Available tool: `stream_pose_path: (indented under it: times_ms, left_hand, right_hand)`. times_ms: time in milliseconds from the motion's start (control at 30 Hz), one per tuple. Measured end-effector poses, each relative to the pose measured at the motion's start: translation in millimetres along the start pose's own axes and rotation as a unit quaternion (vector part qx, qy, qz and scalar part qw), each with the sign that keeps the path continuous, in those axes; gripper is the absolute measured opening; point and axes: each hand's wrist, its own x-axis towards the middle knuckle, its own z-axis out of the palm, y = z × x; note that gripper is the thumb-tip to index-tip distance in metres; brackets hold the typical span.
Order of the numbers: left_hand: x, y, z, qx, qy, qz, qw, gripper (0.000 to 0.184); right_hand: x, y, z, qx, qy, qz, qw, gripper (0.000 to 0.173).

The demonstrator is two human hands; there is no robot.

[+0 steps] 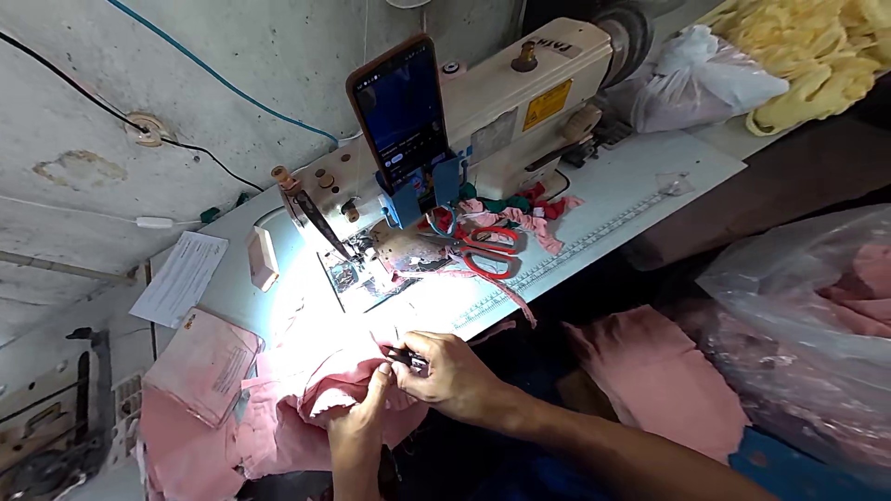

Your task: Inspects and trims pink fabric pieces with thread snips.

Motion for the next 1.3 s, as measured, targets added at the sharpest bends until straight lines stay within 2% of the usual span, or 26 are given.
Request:
stream_pose_path:
  times_ms: [200, 367, 533, 667, 733, 867, 1000, 1133, 1300]
  left_hand:
    - [-3, 3, -1, 0.014, -0.006, 0.005, 1.000, 0.025]
    - [4, 2, -4, -0.023, -0.045, 0.007, 0.999, 0.024]
    - [6, 6, -7, -0.026, -0.098, 0.002, 0.995, 0.021]
    - [5, 9, -6, 0.027, -0.085, -0.009, 0.996, 0.028]
    - [6, 11, -6, 0.019, -0.077, -0.015, 0.997, 0.029]
    - [6, 12, -3, 0.001, -0.073, -0.011, 0.997, 0.029]
    - [2, 12, 3, -0.008, -0.054, -0.007, 0.999, 0.029]
    - [-1, 10, 7, -0.033, -0.049, 0.002, 0.998, 0.025]
    - [-2, 9, 10, -0.012, -0.042, -0.001, 0.999, 0.024]
  right_hand:
    - [10, 2, -8, 0.155, -0.074, 0.101, 0.980, 0.019]
    - [16, 4, -10, 0.253, -0.086, 0.120, 0.956, 0.014]
    - [9, 4, -15, 0.367, -0.114, 0.179, 0.906, 0.012]
    - [-7, 0, -21, 0.226, -0.023, 0.088, 0.970, 0.021]
    - [-15, -9, -27, 0.223, -0.019, 0.085, 0.971, 0.030]
    - [-26, -16, -31, 0.153, -0.034, 0.069, 0.985, 0.020]
    - [-28, -11, -19, 0.046, 0.012, 0.047, 0.998, 0.017]
    - [-29, -13, -18, 0.014, 0.029, 0.054, 0.998, 0.015]
    - [-26, -16, -22, 0.002, 0.016, 0.070, 0.997, 0.015]
